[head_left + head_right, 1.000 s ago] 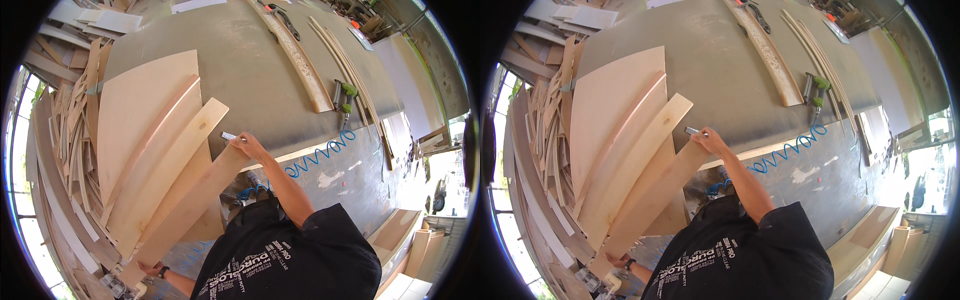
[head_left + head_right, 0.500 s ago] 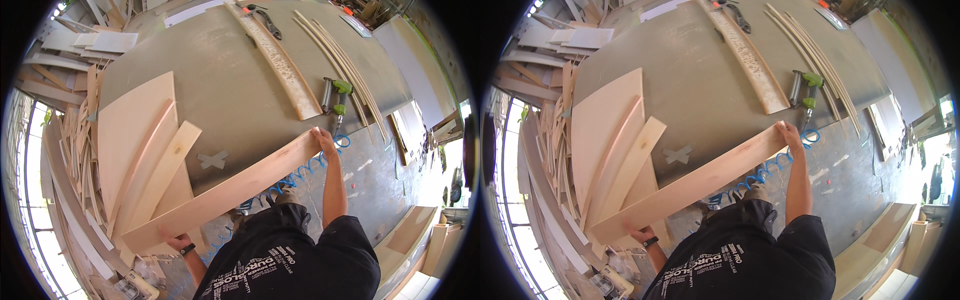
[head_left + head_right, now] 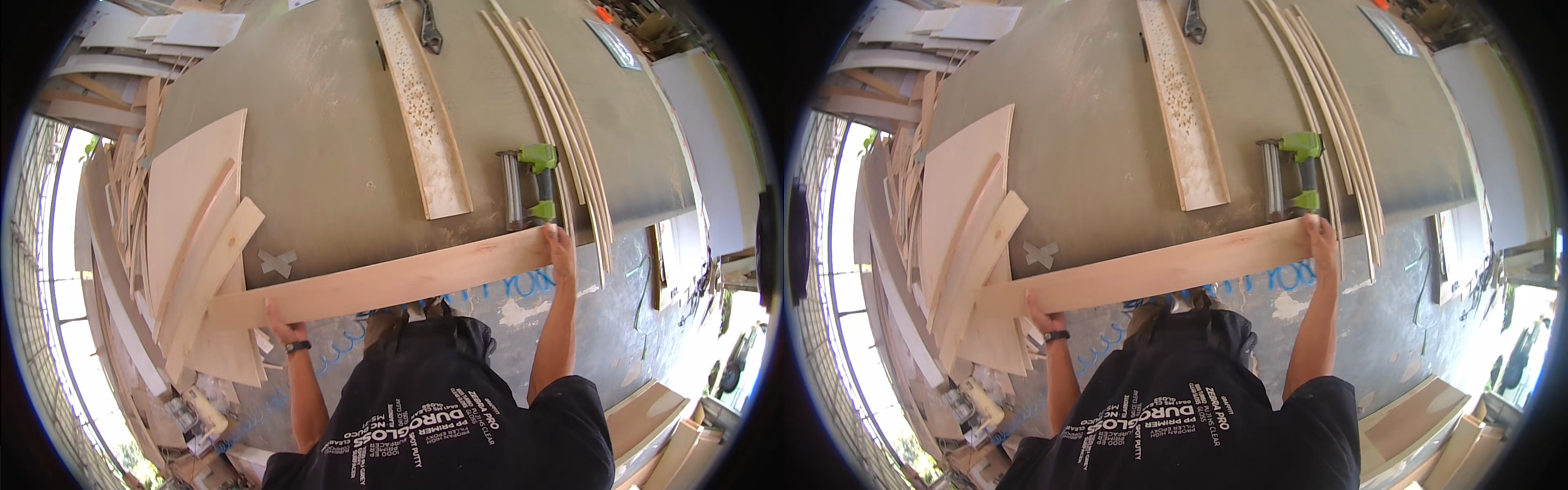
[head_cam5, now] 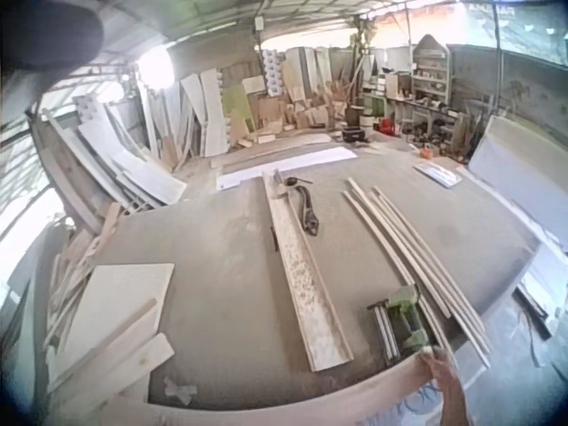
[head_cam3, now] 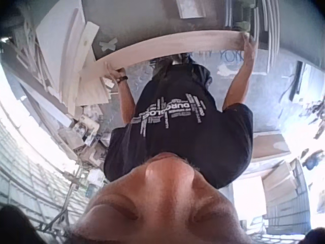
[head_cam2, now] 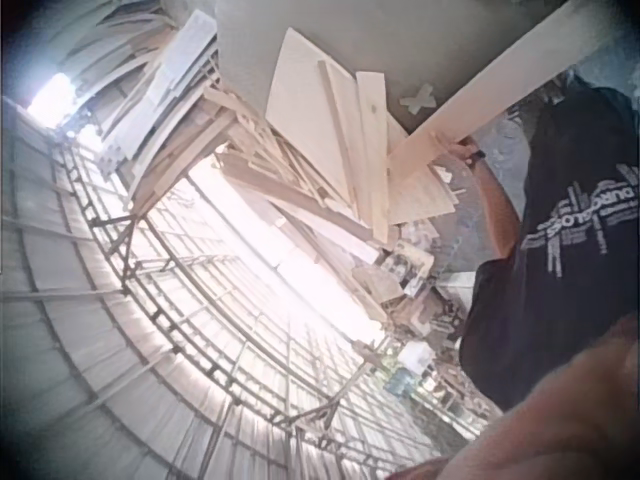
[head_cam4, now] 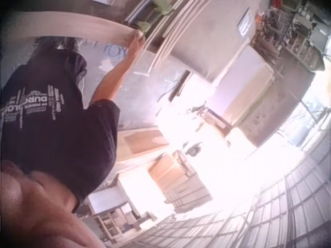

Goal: The person uses a hand saw to cut a thin wooden strip on a workbench. They then move to a table, pick up a pneumatic nail gun, and connect it to an air hose. Finally, they align a wooden strip on a larger board and use the nail gun to fasten it in place.

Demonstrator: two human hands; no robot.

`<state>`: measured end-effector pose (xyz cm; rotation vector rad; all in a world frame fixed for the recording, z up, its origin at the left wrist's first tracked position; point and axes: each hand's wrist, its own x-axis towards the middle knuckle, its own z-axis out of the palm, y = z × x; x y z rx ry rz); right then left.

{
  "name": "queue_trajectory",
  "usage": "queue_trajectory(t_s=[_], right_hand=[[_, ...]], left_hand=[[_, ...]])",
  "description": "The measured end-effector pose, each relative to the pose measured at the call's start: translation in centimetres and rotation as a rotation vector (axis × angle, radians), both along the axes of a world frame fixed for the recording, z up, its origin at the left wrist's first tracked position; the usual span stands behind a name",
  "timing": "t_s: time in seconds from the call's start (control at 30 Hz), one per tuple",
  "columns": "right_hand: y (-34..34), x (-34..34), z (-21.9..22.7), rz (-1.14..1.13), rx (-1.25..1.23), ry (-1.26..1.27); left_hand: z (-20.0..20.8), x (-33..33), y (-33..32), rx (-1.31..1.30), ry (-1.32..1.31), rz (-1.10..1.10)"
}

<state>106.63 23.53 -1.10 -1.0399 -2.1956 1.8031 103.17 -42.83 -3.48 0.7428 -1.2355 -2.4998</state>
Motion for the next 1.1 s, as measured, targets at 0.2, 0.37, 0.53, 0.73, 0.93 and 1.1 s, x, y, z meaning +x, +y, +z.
queue_trajectory(t_s=[0.2,0.37,0.53,0.73,0.93,1.1], right_hand=[[10.7,3.5,-2.2,-0.038,0.028,0.074],[14.8,4.6,-2.1,-0.022,0.102,-0.033],[14.5,3.1,-0.4,-0.022,0.0,-0.013],[15.3,4.8,-2.3,-0.012,0.101,-0.059],[10.4,4.9,-3.3,0.018,0.096,0.034],[8.5,5.5,-0.9,-0.083,-0.074,0.025]], left_hand=[[-0.6,0.9,10.1,0.137,-0.123,0.054],[-0.5,2.8,13.3,0.257,-0.15,0.08],[0.7,1.7,14.8,0.184,-0.169,0.142],[-0.3,1.2,11.8,0.089,-0.312,0.037],[1.4,0.9,9.6,0.097,-0.308,0.085],[-0.4,1.4,8.3,0.139,-0.277,-0.029]])
